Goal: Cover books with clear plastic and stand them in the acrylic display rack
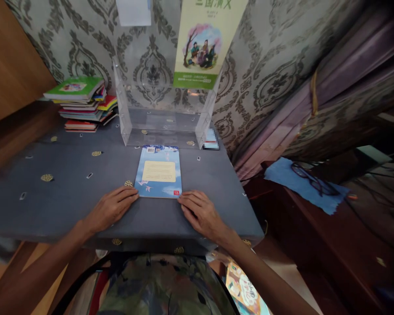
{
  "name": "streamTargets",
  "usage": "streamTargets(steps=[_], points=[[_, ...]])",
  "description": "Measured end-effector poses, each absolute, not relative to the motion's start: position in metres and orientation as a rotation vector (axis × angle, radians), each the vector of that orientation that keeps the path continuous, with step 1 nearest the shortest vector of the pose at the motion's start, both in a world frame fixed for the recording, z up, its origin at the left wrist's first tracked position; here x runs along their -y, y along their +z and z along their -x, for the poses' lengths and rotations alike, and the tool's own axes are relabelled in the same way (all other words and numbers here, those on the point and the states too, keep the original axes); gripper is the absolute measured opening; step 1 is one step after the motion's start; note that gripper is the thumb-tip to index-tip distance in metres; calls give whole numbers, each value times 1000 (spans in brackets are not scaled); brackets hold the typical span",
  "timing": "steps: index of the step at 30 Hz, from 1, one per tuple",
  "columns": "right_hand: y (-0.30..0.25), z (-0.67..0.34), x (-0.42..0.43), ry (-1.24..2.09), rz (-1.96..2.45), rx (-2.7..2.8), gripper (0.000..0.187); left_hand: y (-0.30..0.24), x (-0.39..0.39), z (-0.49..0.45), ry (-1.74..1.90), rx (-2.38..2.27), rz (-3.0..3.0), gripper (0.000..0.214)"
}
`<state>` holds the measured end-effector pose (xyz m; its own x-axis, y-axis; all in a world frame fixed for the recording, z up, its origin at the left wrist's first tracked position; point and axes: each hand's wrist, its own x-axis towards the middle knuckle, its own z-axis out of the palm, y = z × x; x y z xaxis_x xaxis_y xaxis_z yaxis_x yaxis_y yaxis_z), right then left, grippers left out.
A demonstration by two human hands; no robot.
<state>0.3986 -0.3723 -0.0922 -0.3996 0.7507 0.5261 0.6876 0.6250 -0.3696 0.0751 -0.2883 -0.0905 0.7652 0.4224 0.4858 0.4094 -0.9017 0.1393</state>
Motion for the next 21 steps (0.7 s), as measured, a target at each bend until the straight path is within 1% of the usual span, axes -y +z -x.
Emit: streamTargets(steps=[11,17,21], points=[[-94,-399,370,114,1114,2158,22,-87,288,-78,812,-711,-3008,22],[-95,-399,371,128,1094,2135,19,-79,289,-82,748,-760,-2889,24],[-93,-399,371,148,1093,2134,20,-77,285,-86,794,-767,-2801,26]])
